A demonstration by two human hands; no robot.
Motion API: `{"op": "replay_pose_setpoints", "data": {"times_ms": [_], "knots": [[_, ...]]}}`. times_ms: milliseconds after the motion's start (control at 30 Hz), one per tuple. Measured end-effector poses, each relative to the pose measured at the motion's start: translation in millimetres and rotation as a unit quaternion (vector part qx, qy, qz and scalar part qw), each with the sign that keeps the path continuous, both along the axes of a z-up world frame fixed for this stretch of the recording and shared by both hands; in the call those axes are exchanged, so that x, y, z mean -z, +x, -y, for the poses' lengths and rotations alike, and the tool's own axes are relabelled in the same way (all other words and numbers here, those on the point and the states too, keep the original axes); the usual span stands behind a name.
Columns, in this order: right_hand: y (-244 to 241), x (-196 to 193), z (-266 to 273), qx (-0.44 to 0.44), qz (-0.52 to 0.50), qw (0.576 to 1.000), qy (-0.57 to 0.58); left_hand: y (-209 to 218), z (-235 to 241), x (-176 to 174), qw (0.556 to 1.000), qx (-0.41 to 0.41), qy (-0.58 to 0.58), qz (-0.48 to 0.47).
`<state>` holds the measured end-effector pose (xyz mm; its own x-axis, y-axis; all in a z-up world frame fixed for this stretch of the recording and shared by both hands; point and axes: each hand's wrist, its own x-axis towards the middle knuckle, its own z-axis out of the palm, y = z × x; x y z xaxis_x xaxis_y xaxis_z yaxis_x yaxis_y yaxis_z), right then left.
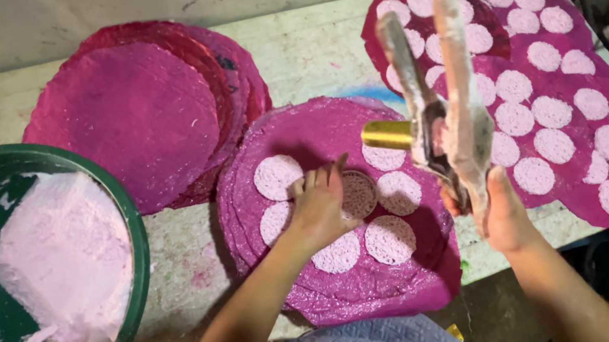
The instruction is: The person fills a circular mold with pink paste from a bowl, levels the surface, and transfers the formed discs onto larger purple circular sheets.
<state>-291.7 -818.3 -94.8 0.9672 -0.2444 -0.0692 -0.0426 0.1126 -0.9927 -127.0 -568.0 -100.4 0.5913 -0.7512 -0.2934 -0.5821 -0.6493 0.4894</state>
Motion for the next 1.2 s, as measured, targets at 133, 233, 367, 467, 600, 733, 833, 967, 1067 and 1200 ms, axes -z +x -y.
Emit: {"op": "replay_pose_setpoints", "data": {"times_ms": [133, 233, 367, 467, 600, 733, 833, 967, 1067, 1200], "knots": [[-19.0, 3.7, 2.0, 0.021, -0.004, 1.0, 0.011, 9.8, -1.2, -6.3, 0.997, -0.031, -0.012, -0.071], [-30.6, 5.7, 5.2, 0.039, -0.002, 0.999, 0.018, 30.6, 0.8, -5.6, 0.994, -0.08, -0.029, -0.069], [-34.7, 5.7, 5.6, 0.053, 0.002, 0.999, -0.001, 64.0, 10.7, 4.0, 0.995, -0.095, -0.039, 0.015], [-36.2, 4.4, 4.1, 0.051, 0.006, 0.998, -0.025, 75.6, 20.7, 18.5, 0.995, -0.081, -0.039, 0.042], [-37.9, 0.3, 2.5, 0.052, -0.002, 0.997, -0.059, 78.4, 27.6, 31.3, 0.997, -0.071, -0.039, 0.002], [-22.6, -6.8, 2.1, -0.001, -0.034, 0.997, -0.076, 85.3, 22.5, 17.4, 0.985, -0.098, -0.136, -0.044], [7.8, -16.9, 5.7, -0.082, -0.104, 0.989, -0.066, 94.8, 18.1, -4.0, 0.762, -0.063, -0.482, -0.427], [61.9, -37.0, 12.7, -0.206, -0.291, 0.932, -0.067, 96.9, 26.5, -17.8, 0.354, 0.043, -0.694, -0.626], [98.9, -55.1, 13.1, -0.192, -0.371, 0.889, -0.186, 106.5, 37.3, -11.7, 0.215, 0.018, -0.733, -0.645], [134.0, -64.4, -8.1, -0.142, -0.342, 0.864, -0.341, 130.8, 34.9, 8.8, 0.23, -0.115, -0.766, -0.589]]}}
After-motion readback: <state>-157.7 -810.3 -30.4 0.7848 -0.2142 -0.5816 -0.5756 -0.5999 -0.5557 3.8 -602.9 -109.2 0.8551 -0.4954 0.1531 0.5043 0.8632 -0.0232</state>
